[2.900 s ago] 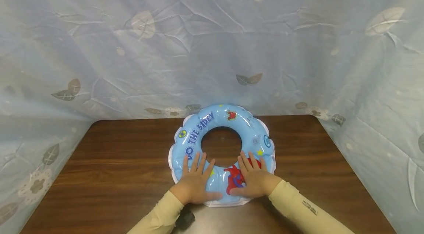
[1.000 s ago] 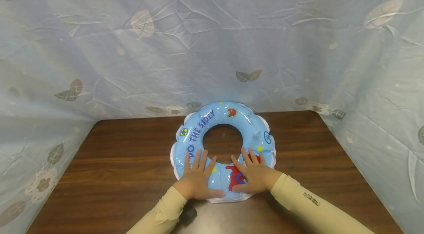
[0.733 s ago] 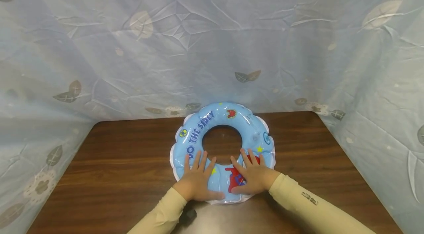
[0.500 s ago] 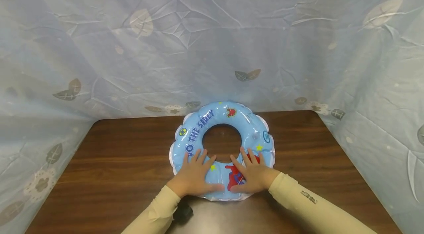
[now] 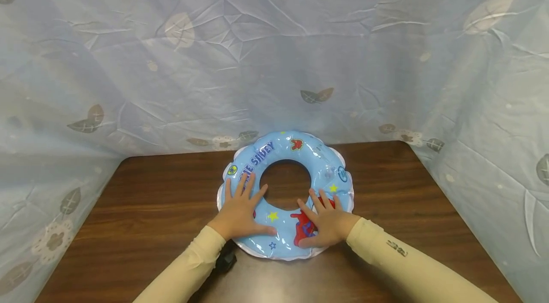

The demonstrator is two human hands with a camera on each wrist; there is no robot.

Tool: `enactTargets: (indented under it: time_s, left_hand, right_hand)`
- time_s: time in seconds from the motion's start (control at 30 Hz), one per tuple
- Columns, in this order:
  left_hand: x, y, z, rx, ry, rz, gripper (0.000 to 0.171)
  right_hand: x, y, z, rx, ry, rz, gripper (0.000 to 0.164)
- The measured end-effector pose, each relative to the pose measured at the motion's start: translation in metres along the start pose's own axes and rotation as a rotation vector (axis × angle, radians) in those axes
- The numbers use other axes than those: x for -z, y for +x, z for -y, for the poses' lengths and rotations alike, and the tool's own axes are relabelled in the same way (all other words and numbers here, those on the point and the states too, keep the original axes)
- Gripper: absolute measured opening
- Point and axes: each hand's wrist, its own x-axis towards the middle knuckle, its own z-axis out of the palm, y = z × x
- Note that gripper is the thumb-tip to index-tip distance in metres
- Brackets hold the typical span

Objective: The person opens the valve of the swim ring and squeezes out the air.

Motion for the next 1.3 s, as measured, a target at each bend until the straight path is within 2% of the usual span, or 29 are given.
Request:
enactTargets:
  time_s: [0.13,0.33,0.43,0.63,0.77,1.0,1.17,1.3]
  left_hand:
    - [-0.002,0.004,0.002,0.02,-0.008,0.061,0.12]
    - [-0.003,0.007,-0.002,0.03,0.025,0.124,0.123]
    - [-0.005,0.009,-0.003,0.032,0.038,0.13,0.125]
    - [-0.016,0.012,0.0,0.049,0.057,0.167,0.132]
    - [-0.018,0.013,0.001,0.044,0.049,0.169,0.133]
    - [-0.004,0.017,-0.007,0.044,0.065,0.219,0.132]
    - [0.007,0.017,-0.014,0.059,0.087,0.245,0.131]
    - [0.008,0.018,-0.015,0.069,0.086,0.267,0.132]
  right_hand:
    - [0.012,-0.003,0.007,-0.022,0.0,0.042,0.116]
    - [0.016,-0.004,0.008,-0.025,0.003,0.052,0.113]
    - [0.022,-0.007,0.013,-0.048,-0.014,0.071,0.111]
    - [0.021,-0.004,0.014,-0.056,-0.041,0.085,0.11]
    - [0.018,0.0,0.009,-0.04,-0.026,0.089,0.112]
    - [0.006,0.007,-0.003,-0.012,-0.009,0.056,0.116]
    - [0.015,0.002,0.005,-0.026,-0.04,0.091,0.114]
    - [0.021,0.0,0.011,-0.027,-0.043,0.098,0.113]
